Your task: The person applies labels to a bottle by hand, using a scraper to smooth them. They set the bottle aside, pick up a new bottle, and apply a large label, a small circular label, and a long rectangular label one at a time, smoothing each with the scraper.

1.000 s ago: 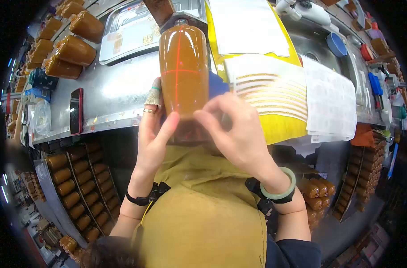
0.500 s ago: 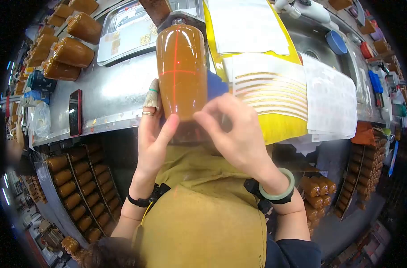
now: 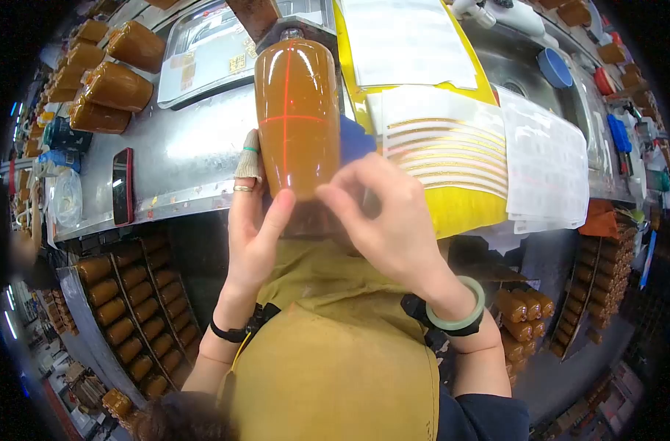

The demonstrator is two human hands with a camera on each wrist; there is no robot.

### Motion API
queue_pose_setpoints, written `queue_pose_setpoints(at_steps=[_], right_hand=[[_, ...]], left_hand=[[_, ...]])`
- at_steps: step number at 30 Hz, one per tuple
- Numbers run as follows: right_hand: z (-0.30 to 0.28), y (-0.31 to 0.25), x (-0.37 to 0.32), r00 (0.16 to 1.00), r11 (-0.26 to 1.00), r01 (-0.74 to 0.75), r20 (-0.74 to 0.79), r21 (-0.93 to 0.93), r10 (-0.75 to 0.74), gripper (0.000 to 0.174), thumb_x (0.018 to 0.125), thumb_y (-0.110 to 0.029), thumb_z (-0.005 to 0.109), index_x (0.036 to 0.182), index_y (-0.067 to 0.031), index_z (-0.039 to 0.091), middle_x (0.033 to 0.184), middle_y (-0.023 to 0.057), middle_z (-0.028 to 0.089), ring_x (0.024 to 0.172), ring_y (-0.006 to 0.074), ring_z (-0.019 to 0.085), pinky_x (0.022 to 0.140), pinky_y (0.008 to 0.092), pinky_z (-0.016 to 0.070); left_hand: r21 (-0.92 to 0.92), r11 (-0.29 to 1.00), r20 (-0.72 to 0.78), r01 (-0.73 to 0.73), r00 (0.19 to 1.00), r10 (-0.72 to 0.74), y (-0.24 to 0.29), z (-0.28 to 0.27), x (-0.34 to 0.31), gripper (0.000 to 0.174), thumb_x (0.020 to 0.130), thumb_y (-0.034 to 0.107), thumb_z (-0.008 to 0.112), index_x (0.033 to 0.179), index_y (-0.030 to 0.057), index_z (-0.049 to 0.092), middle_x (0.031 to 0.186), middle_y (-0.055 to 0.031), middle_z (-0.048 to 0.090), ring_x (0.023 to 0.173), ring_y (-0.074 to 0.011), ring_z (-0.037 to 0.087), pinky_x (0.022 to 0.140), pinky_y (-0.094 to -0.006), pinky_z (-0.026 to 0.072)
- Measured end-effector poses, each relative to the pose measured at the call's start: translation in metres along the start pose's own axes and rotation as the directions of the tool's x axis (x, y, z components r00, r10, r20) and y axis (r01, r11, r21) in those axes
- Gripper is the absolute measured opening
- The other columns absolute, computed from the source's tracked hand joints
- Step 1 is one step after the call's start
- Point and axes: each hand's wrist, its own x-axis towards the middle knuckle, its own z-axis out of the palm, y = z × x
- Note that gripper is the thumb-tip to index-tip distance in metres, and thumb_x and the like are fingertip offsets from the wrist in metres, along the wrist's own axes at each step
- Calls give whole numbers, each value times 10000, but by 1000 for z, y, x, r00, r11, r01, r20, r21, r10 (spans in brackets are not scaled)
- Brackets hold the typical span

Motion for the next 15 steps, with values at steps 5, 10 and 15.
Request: queue_pose_setpoints(at_steps=[5, 10, 15], right_hand=[[4, 3, 0, 997, 997, 65, -35, -33, -66, 151, 877, -104, 777, 849, -12, 661, 784, 112, 656, 687, 257, 623, 660, 357, 483], [3, -1, 2, 999, 999, 19, -25, -33, -20, 158, 873, -114, 783, 842, -16, 663, 790, 111, 654, 673, 255, 614, 653, 357, 478], [3, -1, 1, 1000, 1000, -4, -9, -21, 4, 161, 875, -119, 782, 840, -15, 664, 788, 111, 647, 668, 254, 597, 650, 358, 477]], left_hand=[[21, 1000, -20, -21, 1000, 21, 2, 3, 1, 778, 1011, 64, 601, 1622, -41, 132, 1646, -190, 297, 1505, -266, 326, 1230, -394, 262], [14, 991, -129, -134, 982, 135, -15, -10, -11, 761, 947, 12, 679, 1586, -49, 271, 1636, -215, 325, 1505, -301, 345, 1228, -420, 276], [651, 591, -2, -476, 777, 629, -18, -7, -13, 432, 867, 30, 790, 1278, -43, 679, 1373, -207, 627, 1231, -330, 642, 1019, -392, 550]])
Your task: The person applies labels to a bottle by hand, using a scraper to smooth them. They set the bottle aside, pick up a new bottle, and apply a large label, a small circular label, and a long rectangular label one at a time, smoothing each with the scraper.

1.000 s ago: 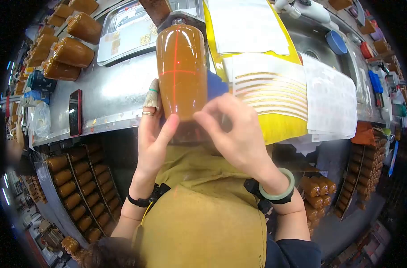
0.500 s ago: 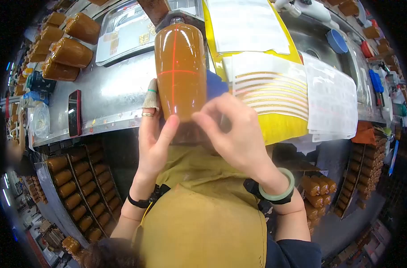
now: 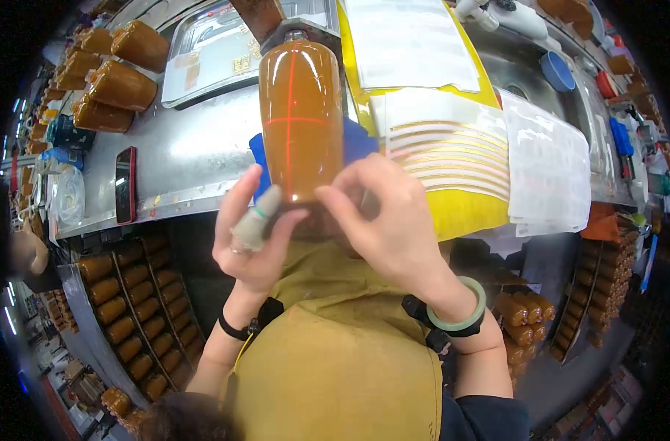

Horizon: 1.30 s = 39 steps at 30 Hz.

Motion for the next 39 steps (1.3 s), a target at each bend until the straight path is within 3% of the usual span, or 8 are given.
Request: queue_pose_setpoints(at_steps=[6, 12, 20, 24, 26, 28, 33, 39], right_hand=[[-6, 0, 1, 999, 999, 35, 2, -32, -35, 154, 886, -128, 769, 855, -7, 678, 806, 128, 663, 721, 272, 623, 684, 374, 487], [-41, 1, 4, 977, 999, -51, 207, 2, 49, 134, 900, -128, 732, 903, 6, 726, 810, 121, 675, 807, 264, 642, 778, 362, 493], [-38, 2, 9, 972, 998, -61, 227, 0, 59, 160, 911, -146, 718, 904, 14, 727, 841, 119, 681, 813, 247, 636, 778, 348, 490], [-37, 2, 10, 964, 993, -114, 241, -21, 115, 189, 920, -176, 716, 903, 12, 728, 840, 124, 684, 815, 244, 645, 772, 348, 496], [-35, 2, 10, 964, 993, -119, 236, -23, 121, 195, 921, -183, 719, 900, 10, 728, 839, 124, 685, 812, 242, 647, 767, 350, 497], [-33, 2, 11, 972, 998, -35, 230, -44, 44, 201, 921, -190, 723, 892, 9, 725, 841, 125, 686, 797, 239, 648, 756, 348, 500], [-29, 1, 8, 976, 999, -12, 217, 34, 5, 164, 918, -145, 726, 860, 6, 696, 803, 82, 643, 732, 193, 570, 688, 320, 440], [-36, -11, 5, 975, 994, 87, 198, 67, -99, 137, 906, -98, 724, 831, 3, 669, 751, 37, 571, 677, 144, 478, 631, 298, 372]], left_hand=[[106, 962, -5, -250, 968, 252, -9, 11, 15, 174, 811, -46, 819, 884, -4, 667, 1066, -163, 745, 1010, -367, 722, 757, -406, 651], [138, 969, -121, -205, 968, 222, -17, 18, 2, 669, 844, -92, 768, 1387, 190, 498, 1097, -162, 740, 973, -375, 723, 761, -406, 639], [249, 962, -74, -109, 989, 131, -7, 17, -2, 492, 949, 61, 722, 1403, 120, 540, 1212, -194, 700, 1131, -369, 656, 893, -409, 606], [419, 874, -15, -245, 961, 276, 0, 17, 9, 179, 962, 71, 704, 1135, 39, 672, 1238, -178, 695, 1141, -388, 647, 879, -438, 604], [197, 931, 108, -307, 951, 291, -4, 14, 14, 102, 963, 58, 699, 1058, 29, 675, 1221, -185, 703, 1137, -398, 651, 838, -432, 624], [35, 933, -227, -357, 907, 356, -22, 32, 12, 257, 852, -41, 790, 1078, -27, 668, 1153, -202, 717, 1087, -368, 701, 825, -377, 651], [-143, 989, -169, 37, 984, -61, -15, 23, -6, 490, 787, -106, 817, 1245, -97, 644, 1241, -225, 679, 1112, -300, 704, 959, -378, 608], [-116, 991, -129, 63, 989, -78, -16, 18, -13, 542, 767, -107, 829, 1271, -105, 632, 1248, -226, 679, 1144, -307, 688, 972, -359, 601]])
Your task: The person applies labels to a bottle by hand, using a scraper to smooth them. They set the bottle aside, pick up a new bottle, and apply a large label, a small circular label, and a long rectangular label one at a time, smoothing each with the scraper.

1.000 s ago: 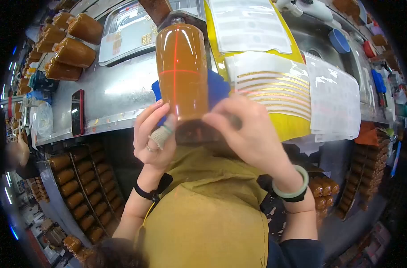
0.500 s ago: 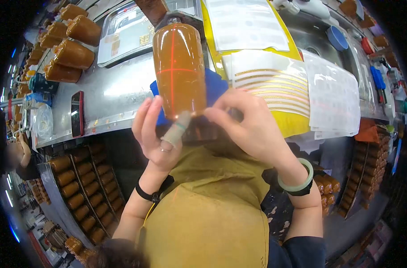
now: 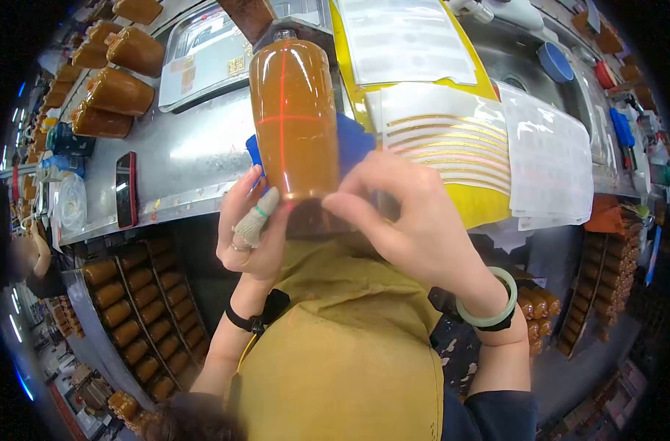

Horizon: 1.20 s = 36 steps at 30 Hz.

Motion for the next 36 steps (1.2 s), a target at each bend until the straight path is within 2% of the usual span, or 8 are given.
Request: queue_pose_setpoints(at_steps=[3, 4, 7, 19, 29, 31, 35, 36], right_hand=[[1, -4, -1, 1000, 1000, 14, 3, 1, -14, 134, 903, -99, 724, 824, -4, 671, 741, 37, 561, 672, 148, 474, 624, 300, 366], [0, -6, -2, 1000, 1000, 17, 2, -1, -17, 133, 901, -99, 725, 820, -8, 672, 738, 37, 560, 671, 151, 474, 621, 302, 364], [-3, -11, -3, 999, 998, 43, -6, -36, -43, 131, 898, -100, 728, 818, -11, 674, 735, 40, 563, 667, 156, 478, 618, 303, 362], [-7, 15, -5, 989, 988, -147, -37, -53, 145, 119, 896, -115, 740, 856, -4, 720, 742, 76, 631, 667, 177, 542, 618, 323, 402], [-9, 21, -3, 982, 978, -188, -22, -87, 187, 140, 890, -127, 741, 870, 9, 717, 751, 84, 626, 678, 184, 541, 638, 324, 405], [-5, 27, -3, 991, 990, -133, -22, -48, 132, 160, 937, -139, 712, 859, 0, 693, 787, 10, 592, 695, 97, 472, 636, 267, 374], [-4, 28, -2, 990, 989, -142, -28, -43, 141, 158, 942, -138, 704, 864, -1, 700, 789, 9, 609, 699, 93, 482, 636, 265, 376], [-4, 26, 0, 983, 982, -184, -25, -51, 183, 159, 919, -145, 725, 869, 5, 710, 787, 57, 633, 703, 151, 534, 648, 299, 411]], left_hand=[[108, 991, 24, -82, 996, 80, 0, -3, 3, 440, 774, -107, 821, 1183, -89, 659, 1195, -221, 705, 1096, -340, 706, 918, -370, 623], [154, 965, -1, -212, 977, 215, 2, 1, 12, 338, 789, -109, 806, 1076, -33, 645, 1132, -214, 728, 1031, -372, 724, 854, -399, 642], [89, 926, -87, -367, 923, 374, -10, 9, 15, 327, 802, -113, 790, 1027, 6, 584, 1108, -196, 738, 989, -379, 734, 821, -422, 649], [197, 963, 24, -184, 983, 183, 1, 2, 11, 299, 776, -125, 796, 989, -12, 619, 1112, -181, 739, 1035, -375, 718, 857, -406, 638], [288, 895, 59, -341, 939, 339, -3, 1, 8, 269, 839, -76, 772, 1081, -73, 653, 1167, -177, 719, 1063, -351, 703, 866, -387, 634], [281, 908, 72, -310, 951, 302, -2, 1, 5, 201, 902, -19, 730, 1086, -63, 662, 1204, -174, 704, 1131, -345, 666, 900, -404, 617], [342, 890, 94, -303, 953, 289, 7, 4, 7, 153, 958, 55, 696, 1099, 0, 676, 1238, -177, 689, 1193, -352, 618, 931, -421, 596], [382, 854, 121, -352, 936, 332, 10, 6, 10, 144, 974, 62, 675, 1116, 35, 676, 1256, -178, 680, 1211, -360, 600, 947, -426, 590]])
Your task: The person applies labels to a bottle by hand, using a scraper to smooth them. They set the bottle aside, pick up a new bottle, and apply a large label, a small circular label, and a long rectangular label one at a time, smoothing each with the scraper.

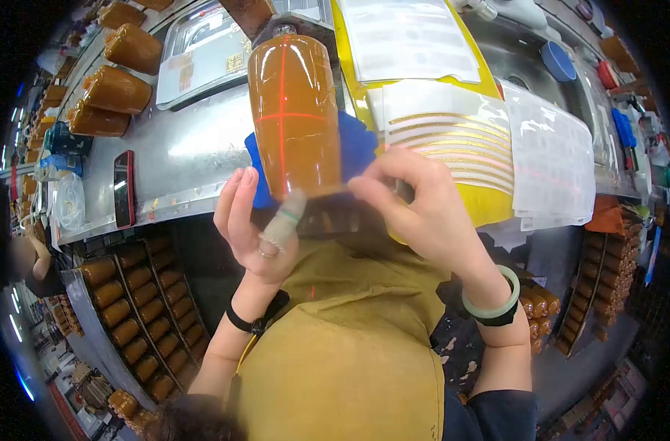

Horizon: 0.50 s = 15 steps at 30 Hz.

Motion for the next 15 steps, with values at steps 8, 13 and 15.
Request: queue_pose_setpoints(at_steps=[8, 13, 15], right_hand=[[11, -4, 1, 993, 992, 119, -30, 35, -118, 128, 905, -109, 730, 845, -3, 691, 734, 34, 567, 690, 145, 482, 651, 293, 377], [10, -5, 3, 991, 991, 132, -20, 26, -131, 133, 900, -118, 734, 840, -7, 694, 730, 31, 561, 700, 144, 469, 657, 295, 368], [5, -9, 2, 997, 997, 74, 21, -20, -74, 165, 904, -159, 739, 894, 5, 730, 803, 115, 675, 740, 246, 623, 693, 354, 483]], left_hand=[[-151, 983, -51, 106, 992, -115, -9, 7, 2, 554, 804, -99, 790, 1298, 70, 605, 1088, -131, 733, 998, -340, 719, 813, -380, 644], [-168, 966, -26, 196, 979, -204, -6, 1, -4, 413, 821, -63, 796, 1209, 16, 676, 1142, -152, 718, 1023, -359, 709, 855, -400, 634], [-109, 979, -19, 170, 985, -173, -1, 1, -3, 461, 867, -19, 769, 1300, 5, 612, 1194, -176, 701, 1079, -368, 685, 885, -413, 622]])
